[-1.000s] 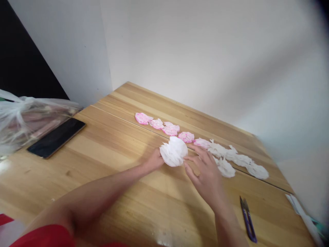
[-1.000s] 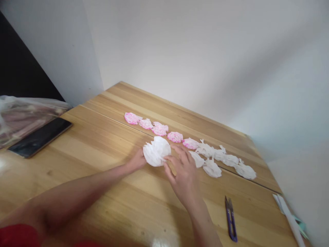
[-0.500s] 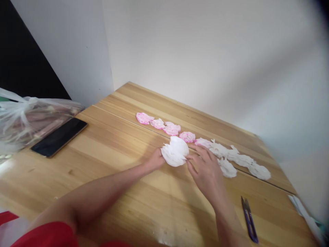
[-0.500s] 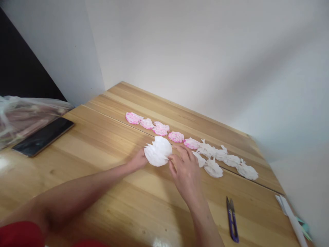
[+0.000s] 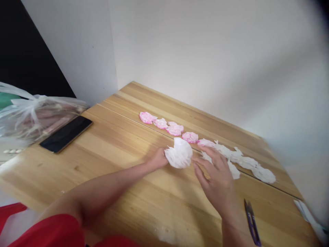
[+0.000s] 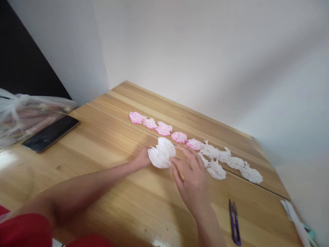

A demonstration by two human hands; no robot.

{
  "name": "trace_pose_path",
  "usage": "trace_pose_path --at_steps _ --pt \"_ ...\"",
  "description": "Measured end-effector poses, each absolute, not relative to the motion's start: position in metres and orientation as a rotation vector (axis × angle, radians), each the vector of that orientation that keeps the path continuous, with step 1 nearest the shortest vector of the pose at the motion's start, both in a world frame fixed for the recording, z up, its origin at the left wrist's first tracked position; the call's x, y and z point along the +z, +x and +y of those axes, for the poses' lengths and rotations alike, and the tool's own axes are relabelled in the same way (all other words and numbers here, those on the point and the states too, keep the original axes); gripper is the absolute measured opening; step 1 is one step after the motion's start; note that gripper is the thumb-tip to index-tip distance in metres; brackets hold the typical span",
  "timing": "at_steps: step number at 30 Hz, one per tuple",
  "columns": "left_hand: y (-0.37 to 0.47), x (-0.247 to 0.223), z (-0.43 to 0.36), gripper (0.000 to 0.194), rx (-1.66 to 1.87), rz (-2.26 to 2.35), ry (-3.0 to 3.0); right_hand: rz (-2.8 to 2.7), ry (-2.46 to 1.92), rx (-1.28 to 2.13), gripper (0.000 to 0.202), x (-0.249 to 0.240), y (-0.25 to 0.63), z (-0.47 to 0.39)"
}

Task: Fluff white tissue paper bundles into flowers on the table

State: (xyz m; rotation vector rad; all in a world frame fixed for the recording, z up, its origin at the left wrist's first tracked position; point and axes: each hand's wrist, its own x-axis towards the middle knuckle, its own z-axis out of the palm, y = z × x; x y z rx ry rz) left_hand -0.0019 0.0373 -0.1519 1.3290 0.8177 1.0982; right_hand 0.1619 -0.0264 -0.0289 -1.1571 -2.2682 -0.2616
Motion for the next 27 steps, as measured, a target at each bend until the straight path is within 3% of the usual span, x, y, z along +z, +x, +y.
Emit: trace_pose_path --at_steps 11,17,27 --pt "-0.005 -0.150 0.036 0.019 1.077 0.696 1.328 -2.342 -1.182 -0.295 0.010 -0.047 0.141 -0.024" --pt "-0.004 -0.154 0.036 0.006 1.032 0.857 1.530 -2.304 -1.231 -0.281 0.005 -0.058 0.142 -0.020" --pt "-0.001 -0.160 0.039 0.006 1.017 0.914 1.443 -2.134 -1.171 -0.259 0.007 -0.030 0.161 -0.027"
